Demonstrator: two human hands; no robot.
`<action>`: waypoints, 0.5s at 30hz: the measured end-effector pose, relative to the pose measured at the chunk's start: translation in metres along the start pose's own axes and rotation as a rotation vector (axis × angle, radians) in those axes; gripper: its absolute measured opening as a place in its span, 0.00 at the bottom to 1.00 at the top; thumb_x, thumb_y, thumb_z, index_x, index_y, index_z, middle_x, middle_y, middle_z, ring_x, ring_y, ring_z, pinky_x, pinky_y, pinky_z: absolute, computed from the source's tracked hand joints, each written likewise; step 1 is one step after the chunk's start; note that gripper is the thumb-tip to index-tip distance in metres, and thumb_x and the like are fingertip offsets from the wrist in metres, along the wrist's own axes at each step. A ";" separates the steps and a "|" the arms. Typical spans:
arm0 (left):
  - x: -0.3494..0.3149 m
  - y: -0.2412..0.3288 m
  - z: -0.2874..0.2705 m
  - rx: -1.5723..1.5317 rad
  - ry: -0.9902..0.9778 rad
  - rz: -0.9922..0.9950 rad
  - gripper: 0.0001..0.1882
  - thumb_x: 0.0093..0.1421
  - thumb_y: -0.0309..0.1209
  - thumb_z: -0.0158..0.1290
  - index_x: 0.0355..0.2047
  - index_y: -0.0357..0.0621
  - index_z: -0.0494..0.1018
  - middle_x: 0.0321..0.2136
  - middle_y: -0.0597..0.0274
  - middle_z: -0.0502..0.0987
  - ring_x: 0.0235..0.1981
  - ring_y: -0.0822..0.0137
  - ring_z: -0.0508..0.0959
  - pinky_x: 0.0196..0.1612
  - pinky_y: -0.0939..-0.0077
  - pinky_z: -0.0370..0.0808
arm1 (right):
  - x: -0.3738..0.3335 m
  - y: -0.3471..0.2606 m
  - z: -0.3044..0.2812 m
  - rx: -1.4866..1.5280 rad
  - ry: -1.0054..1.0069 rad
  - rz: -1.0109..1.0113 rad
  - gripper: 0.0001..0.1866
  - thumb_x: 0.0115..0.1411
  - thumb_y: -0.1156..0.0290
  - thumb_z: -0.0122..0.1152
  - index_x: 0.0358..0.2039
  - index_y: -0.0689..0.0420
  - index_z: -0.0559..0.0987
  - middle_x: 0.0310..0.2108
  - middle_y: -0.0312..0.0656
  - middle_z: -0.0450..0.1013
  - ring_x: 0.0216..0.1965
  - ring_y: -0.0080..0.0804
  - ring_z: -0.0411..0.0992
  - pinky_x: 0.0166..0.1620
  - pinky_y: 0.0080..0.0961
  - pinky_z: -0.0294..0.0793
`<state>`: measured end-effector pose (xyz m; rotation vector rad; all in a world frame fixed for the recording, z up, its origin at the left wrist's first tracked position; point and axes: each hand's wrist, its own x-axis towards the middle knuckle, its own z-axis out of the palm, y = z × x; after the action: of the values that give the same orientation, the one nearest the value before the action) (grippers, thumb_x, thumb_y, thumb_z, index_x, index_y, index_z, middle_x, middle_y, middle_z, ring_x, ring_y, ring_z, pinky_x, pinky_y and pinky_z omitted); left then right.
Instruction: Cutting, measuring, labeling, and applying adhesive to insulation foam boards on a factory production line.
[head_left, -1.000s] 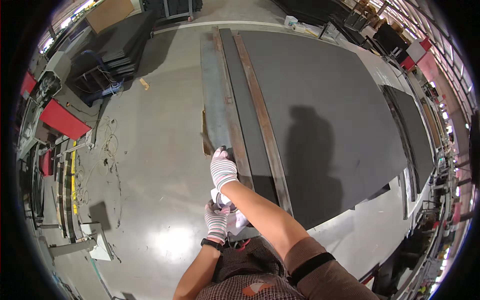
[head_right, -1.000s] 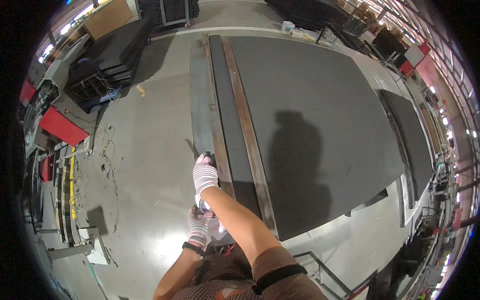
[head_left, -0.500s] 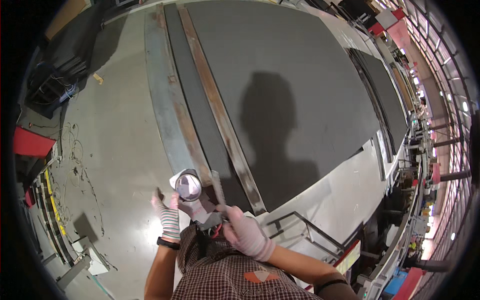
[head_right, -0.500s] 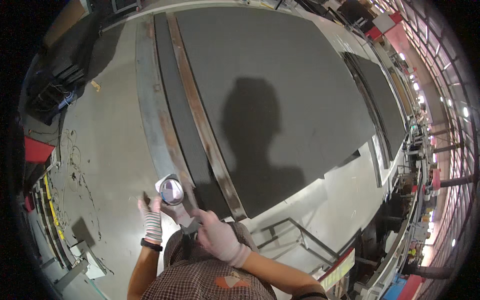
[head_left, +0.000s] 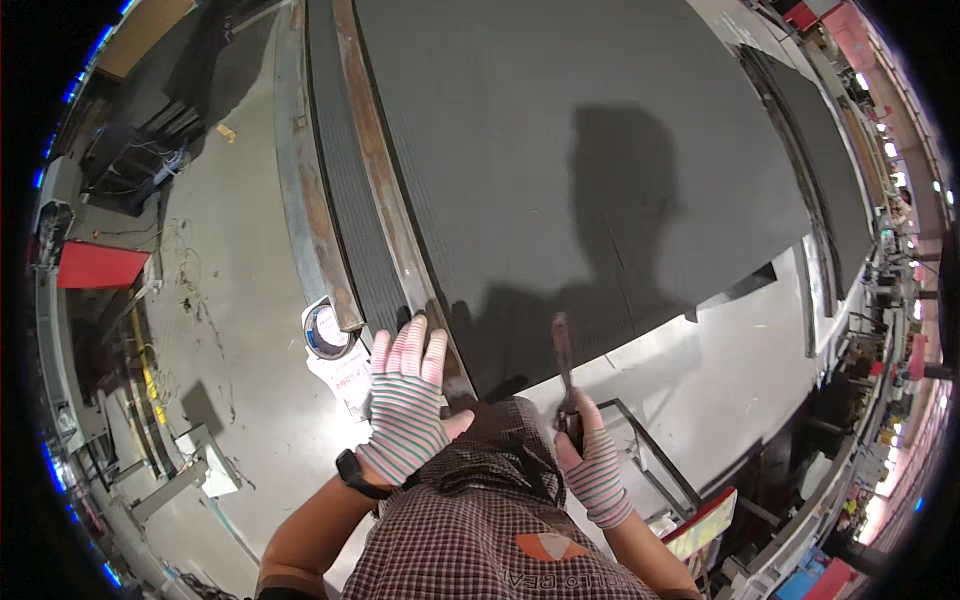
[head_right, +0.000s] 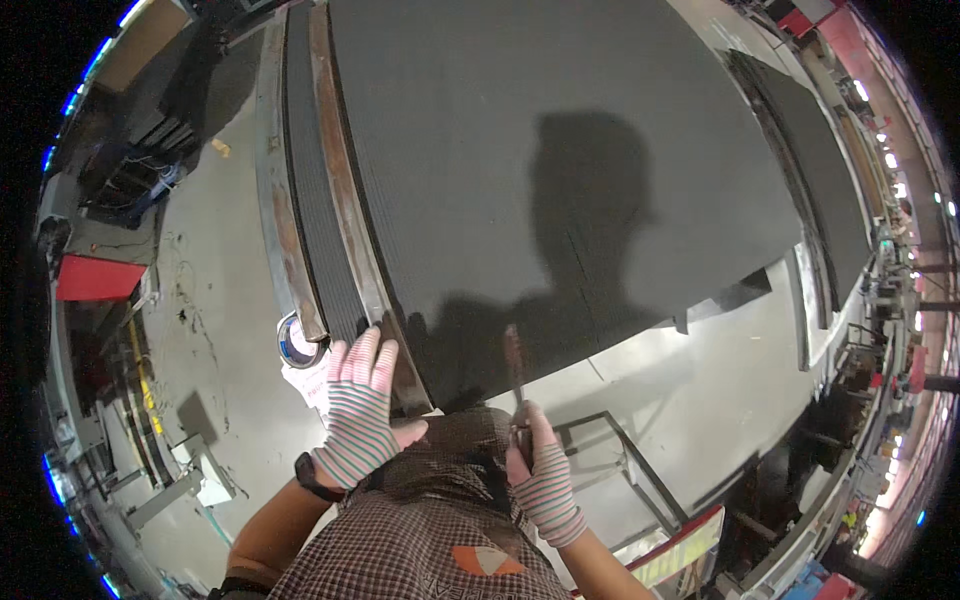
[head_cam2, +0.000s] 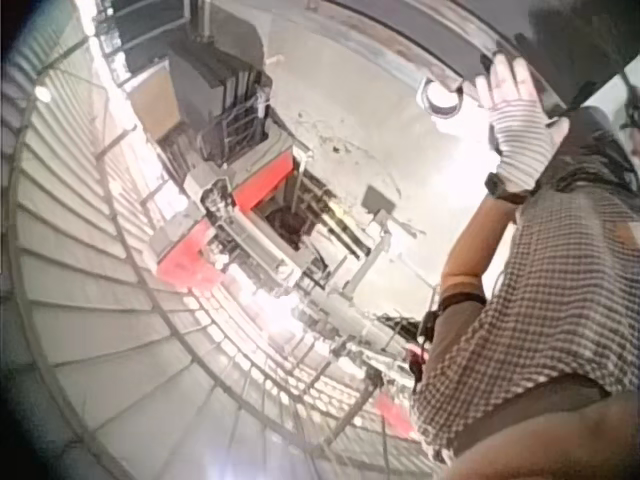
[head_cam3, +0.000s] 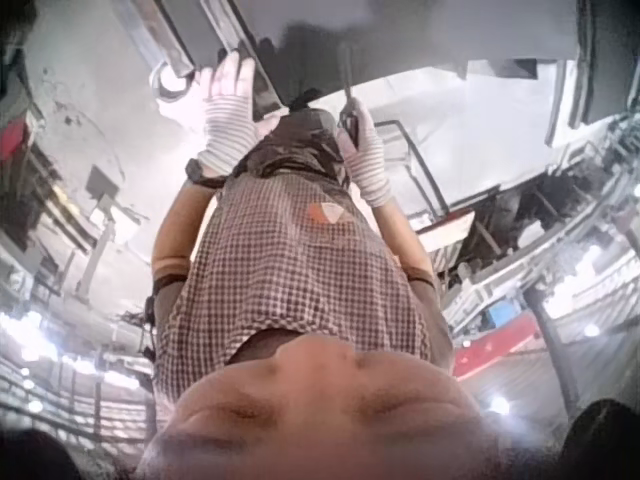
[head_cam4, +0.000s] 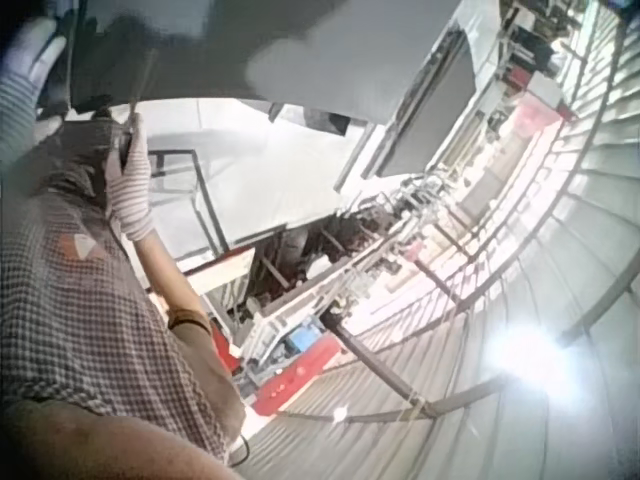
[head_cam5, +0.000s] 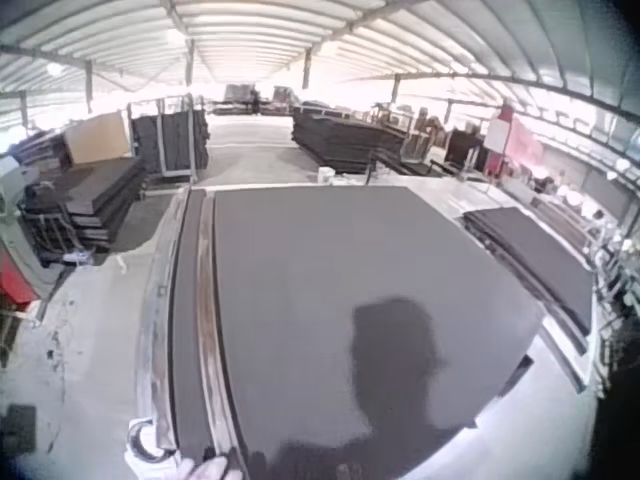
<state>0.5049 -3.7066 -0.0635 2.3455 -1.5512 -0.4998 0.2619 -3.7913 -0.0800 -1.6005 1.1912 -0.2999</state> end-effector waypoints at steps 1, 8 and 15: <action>-0.001 0.006 0.008 0.046 -0.033 -0.006 0.57 0.34 0.46 0.70 0.61 0.34 0.56 0.62 0.42 0.56 0.65 0.44 0.54 0.68 0.47 0.45 | 0.002 0.003 -0.004 0.043 -0.099 0.003 0.29 0.61 0.79 0.51 0.63 0.61 0.60 0.38 0.41 0.67 0.35 0.24 0.65 0.41 0.21 0.70; 0.003 0.030 0.034 0.203 -0.010 -0.104 0.55 0.33 0.40 0.70 0.60 0.32 0.57 0.60 0.45 0.58 0.64 0.49 0.57 0.68 0.48 0.46 | 0.027 0.048 -0.012 -0.156 -0.313 -0.252 0.27 0.63 0.72 0.54 0.63 0.57 0.64 0.35 0.50 0.75 0.33 0.44 0.74 0.40 0.32 0.74; 0.012 0.030 0.026 0.207 -0.010 -0.097 0.52 0.34 0.40 0.69 0.58 0.34 0.59 0.57 0.48 0.63 0.61 0.54 0.63 0.68 0.52 0.46 | 0.037 0.061 -0.012 -0.298 -0.313 -0.214 0.26 0.63 0.72 0.54 0.62 0.55 0.65 0.37 0.56 0.75 0.37 0.48 0.76 0.42 0.35 0.74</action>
<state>0.4734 -3.7307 -0.0761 2.5868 -1.5669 -0.3895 0.2383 -3.8246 -0.1397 -1.9567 0.8533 -0.0019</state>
